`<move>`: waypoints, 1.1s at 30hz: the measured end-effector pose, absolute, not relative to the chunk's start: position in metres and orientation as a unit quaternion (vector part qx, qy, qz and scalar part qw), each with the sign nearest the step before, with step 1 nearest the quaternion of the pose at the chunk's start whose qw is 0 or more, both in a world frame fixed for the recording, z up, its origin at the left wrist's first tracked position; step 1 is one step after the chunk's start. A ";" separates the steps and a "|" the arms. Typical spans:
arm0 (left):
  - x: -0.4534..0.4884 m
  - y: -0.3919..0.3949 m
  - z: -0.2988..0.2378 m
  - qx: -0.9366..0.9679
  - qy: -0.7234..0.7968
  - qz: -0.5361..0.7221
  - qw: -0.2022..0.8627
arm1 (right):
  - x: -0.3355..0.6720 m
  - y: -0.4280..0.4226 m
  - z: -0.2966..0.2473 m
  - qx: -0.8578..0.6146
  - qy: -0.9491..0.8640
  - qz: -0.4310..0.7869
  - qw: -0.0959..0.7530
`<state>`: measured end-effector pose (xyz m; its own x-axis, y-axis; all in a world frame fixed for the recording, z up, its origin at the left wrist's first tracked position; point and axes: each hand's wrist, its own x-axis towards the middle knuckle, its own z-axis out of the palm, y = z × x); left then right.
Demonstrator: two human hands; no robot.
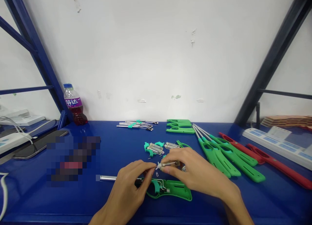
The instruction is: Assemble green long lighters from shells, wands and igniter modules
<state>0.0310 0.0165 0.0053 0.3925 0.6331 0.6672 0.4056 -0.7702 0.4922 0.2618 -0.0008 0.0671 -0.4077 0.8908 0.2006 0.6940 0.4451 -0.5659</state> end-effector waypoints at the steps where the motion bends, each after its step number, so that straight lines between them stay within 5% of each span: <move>1: 0.031 0.017 0.005 0.825 0.314 0.453 0.127 | 0.262 0.000 0.067 -0.487 -0.814 0.202 0.243; 33: 0.030 0.020 -0.001 0.841 0.273 0.447 0.134 | 0.261 0.000 0.067 -0.481 -0.818 0.212 0.233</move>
